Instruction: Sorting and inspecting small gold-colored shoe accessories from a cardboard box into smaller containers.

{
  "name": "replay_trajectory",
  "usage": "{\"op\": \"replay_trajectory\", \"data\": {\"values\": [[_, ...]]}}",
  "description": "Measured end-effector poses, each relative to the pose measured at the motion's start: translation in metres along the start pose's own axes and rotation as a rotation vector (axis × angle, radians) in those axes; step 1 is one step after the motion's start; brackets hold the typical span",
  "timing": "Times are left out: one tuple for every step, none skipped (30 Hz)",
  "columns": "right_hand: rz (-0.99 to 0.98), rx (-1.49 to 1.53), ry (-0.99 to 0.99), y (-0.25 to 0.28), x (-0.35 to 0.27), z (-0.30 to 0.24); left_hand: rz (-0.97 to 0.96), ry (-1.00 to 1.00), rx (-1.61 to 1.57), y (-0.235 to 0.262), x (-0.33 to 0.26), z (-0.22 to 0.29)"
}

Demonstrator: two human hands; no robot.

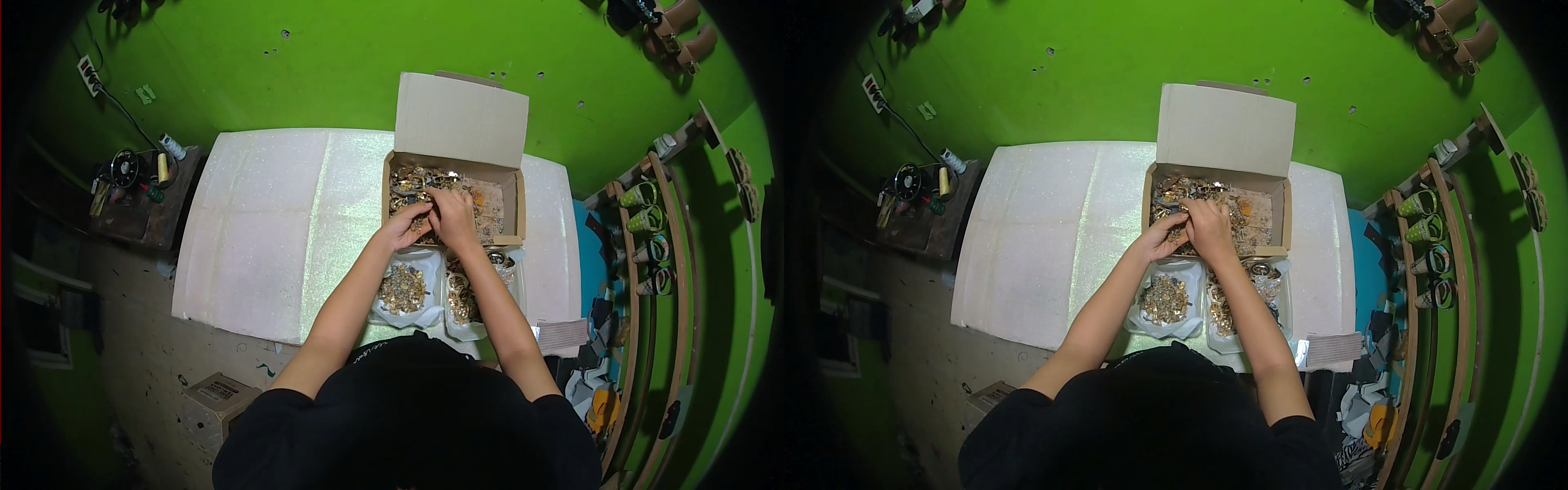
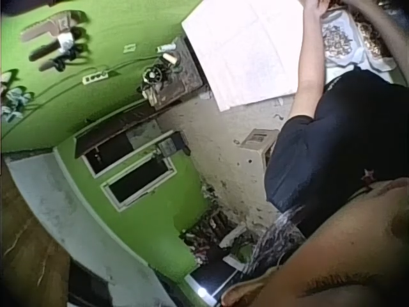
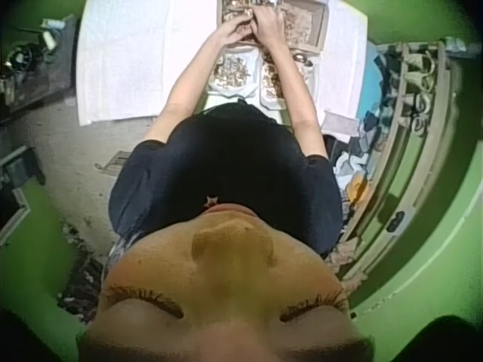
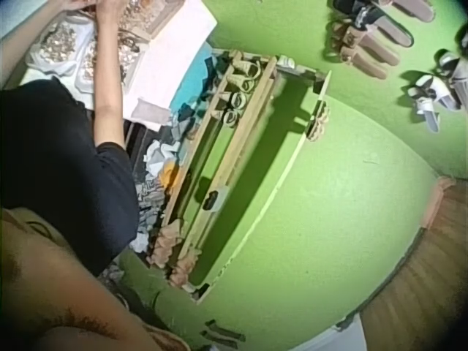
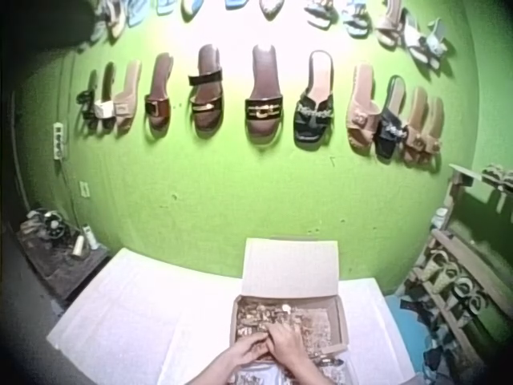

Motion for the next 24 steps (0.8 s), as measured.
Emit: {"op": "replay_trajectory", "data": {"values": [[0.0,-0.001,-0.002,0.0,0.0,0.001,-0.001,0.002,0.0,-0.001,0.0,-0.001],[-0.003,0.004,0.001,-0.001,0.0,0.001,0.014,-0.016,0.074,-0.002,-0.001,0.0],[-0.006,0.01,0.004,-0.001,0.0,0.0,0.028,-0.034,0.148,-0.002,-0.001,0.001],[-0.006,0.009,0.003,0.0,0.0,0.0,0.028,-0.033,0.149,-0.004,-0.002,0.0],[-0.014,0.011,0.002,0.0,-0.001,0.0,0.026,-0.023,0.14,-0.005,-0.003,0.0],[-0.021,0.016,0.005,0.0,-0.001,-0.002,0.026,-0.019,0.131,-0.004,-0.004,0.0],[-0.021,0.018,0.008,0.0,-0.001,-0.003,0.027,-0.022,0.131,0.001,-0.003,0.001],[-0.019,0.03,0.006,0.0,-0.001,-0.004,0.009,-0.011,0.088,0.005,0.0,0.001],[-0.018,0.041,0.002,-0.001,-0.002,-0.003,-0.011,0.002,0.044,0.007,0.002,0.001],[-0.018,0.042,0.004,-0.001,-0.002,-0.003,-0.01,0.001,0.044,0.011,0.002,0.002],[0.013,0.036,-0.007,0.001,-0.002,-0.003,-0.01,0.021,-0.016,0.015,0.003,0.002],[0.044,0.025,-0.024,0.003,-0.003,0.001,-0.011,0.047,-0.077,0.01,0.002,0.0],[0.044,0.023,-0.027,0.002,-0.004,0.004,-0.012,0.051,-0.076,0.005,0.001,-0.001],[0.036,0.031,-0.066,0.002,-0.005,0.011,0.023,0.052,-0.101,0.002,0.001,-0.003],[0.029,0.042,-0.1,0.001,-0.006,0.015,0.058,0.047,-0.126,-0.001,-0.002,-0.002],[0.029,0.043,-0.099,0.001,-0.006,0.017,0.059,0.047,-0.126,0.0,-0.002,-0.002],[0.027,0.057,-0.124,0.001,-0.007,0.02,0.065,0.046,-0.114,0.001,-0.002,-0.002],[0.025,0.07,-0.148,0.001,-0.008,0.024,0.072,0.045,-0.102,0.003,-0.001,-0.002],[0.026,0.071,-0.148,0.0,-0.008,0.025,0.073,0.044,-0.102,0.004,-0.001,-0.002],[0.059,0.075,-0.148,0.001,-0.008,0.027,0.067,0.044,-0.083,0.005,0.0,-0.002],[0.092,0.078,-0.147,0.003,-0.008,0.027,0.061,0.044,-0.065,0.004,0.0,-0.002],[0.091,0.079,-0.148,0.003,-0.008,0.028,0.062,0.044,-0.065,0.004,0.0,-0.003],[0.093,0.088,-0.154,0.003,-0.009,0.029,0.049,0.028,-0.031,0.003,0.0,-0.002],[0.096,0.095,-0.162,0.003,-0.009,0.031,0.035,0.015,0.004,-0.001,0.0,-0.002]]}}
Point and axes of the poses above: each hand's wrist, its own x-axis towards the middle knuckle, its own y-axis out of the back of the hand, z = x × y, the point moved 8 cm from there along x, towards the middle knuckle, and after that the axes turned 11 degrees about -x, right-handed, at the moved point
